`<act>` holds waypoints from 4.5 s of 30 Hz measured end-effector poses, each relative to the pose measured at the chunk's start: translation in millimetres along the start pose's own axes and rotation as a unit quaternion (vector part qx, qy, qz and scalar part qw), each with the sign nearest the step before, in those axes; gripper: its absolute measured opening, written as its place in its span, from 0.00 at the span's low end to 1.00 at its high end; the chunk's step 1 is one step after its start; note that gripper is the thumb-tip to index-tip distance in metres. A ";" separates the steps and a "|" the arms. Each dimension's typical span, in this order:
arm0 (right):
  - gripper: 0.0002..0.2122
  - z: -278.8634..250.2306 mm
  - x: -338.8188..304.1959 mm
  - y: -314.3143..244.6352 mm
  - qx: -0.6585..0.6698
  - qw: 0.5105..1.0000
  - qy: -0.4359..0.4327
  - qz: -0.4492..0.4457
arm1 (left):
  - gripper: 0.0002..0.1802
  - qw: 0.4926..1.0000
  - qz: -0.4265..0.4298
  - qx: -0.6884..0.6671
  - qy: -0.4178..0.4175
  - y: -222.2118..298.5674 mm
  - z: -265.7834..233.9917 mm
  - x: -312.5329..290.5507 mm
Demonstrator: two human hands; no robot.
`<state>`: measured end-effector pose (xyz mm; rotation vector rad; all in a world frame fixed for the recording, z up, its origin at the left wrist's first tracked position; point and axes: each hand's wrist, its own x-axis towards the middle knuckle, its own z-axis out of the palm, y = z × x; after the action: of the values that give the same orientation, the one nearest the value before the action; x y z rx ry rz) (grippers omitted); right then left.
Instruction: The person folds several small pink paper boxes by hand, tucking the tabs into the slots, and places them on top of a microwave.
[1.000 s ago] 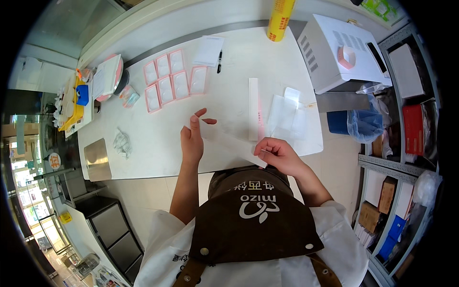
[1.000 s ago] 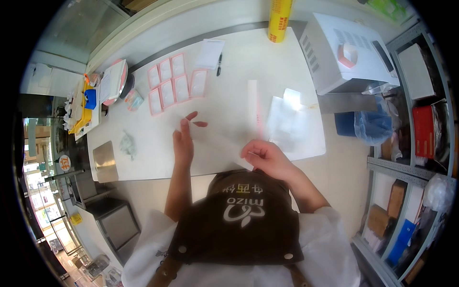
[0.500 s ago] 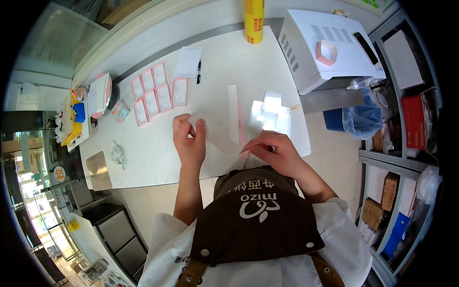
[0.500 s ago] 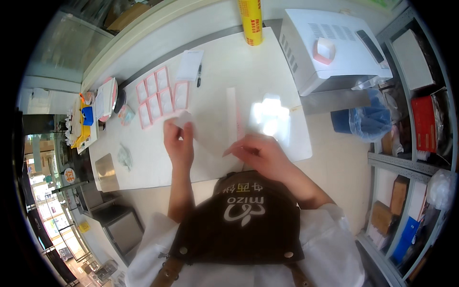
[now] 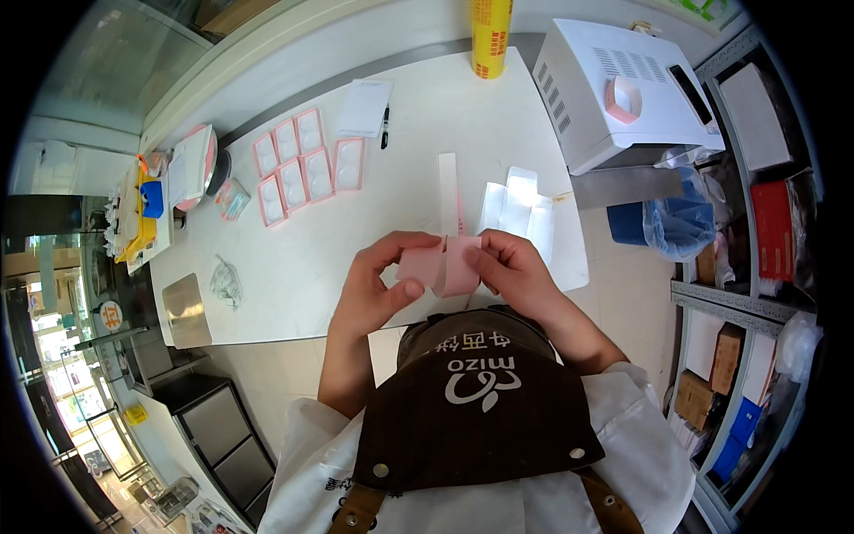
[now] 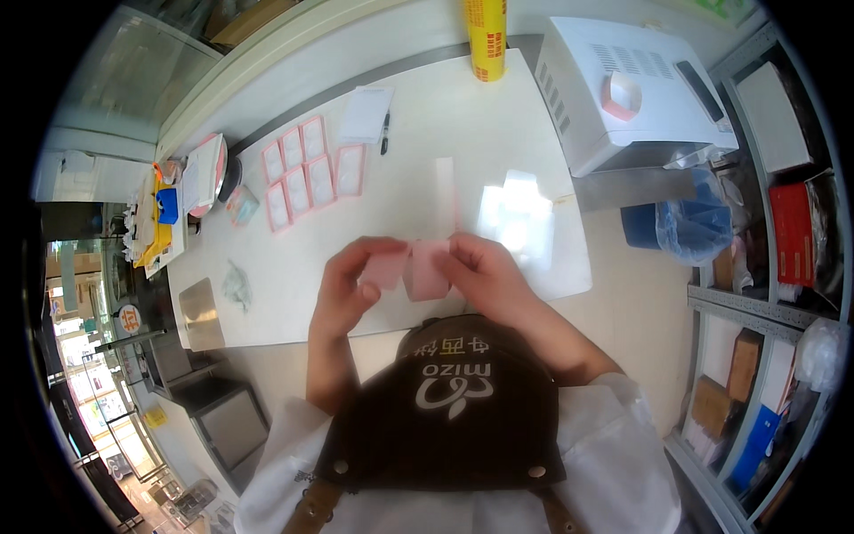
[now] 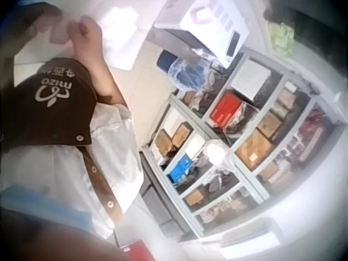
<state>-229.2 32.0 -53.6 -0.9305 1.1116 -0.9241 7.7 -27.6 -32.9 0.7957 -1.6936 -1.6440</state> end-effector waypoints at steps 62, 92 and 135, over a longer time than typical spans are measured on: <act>0.12 23.2 -33.3 7.0 0.130 0.991 0.026 -0.005 | 0.18 0.940 0.120 0.298 0.114 22.6 51.9 -19.1; 0.08 13.3 -21.2 -4.2 -0.015 0.992 0.091 -0.085 | 0.29 0.962 -0.001 0.269 0.053 31.7 45.6 0.2; 0.06 37.5 -22.9 -2.5 -0.056 0.994 0.034 -0.085 | 0.27 0.974 -0.021 0.207 0.091 29.4 34.1 -29.8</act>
<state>-197.4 57.6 -37.4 -1.1055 1.1645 -1.0458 -0.7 17.8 -5.0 1.1483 -1.9204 -1.2096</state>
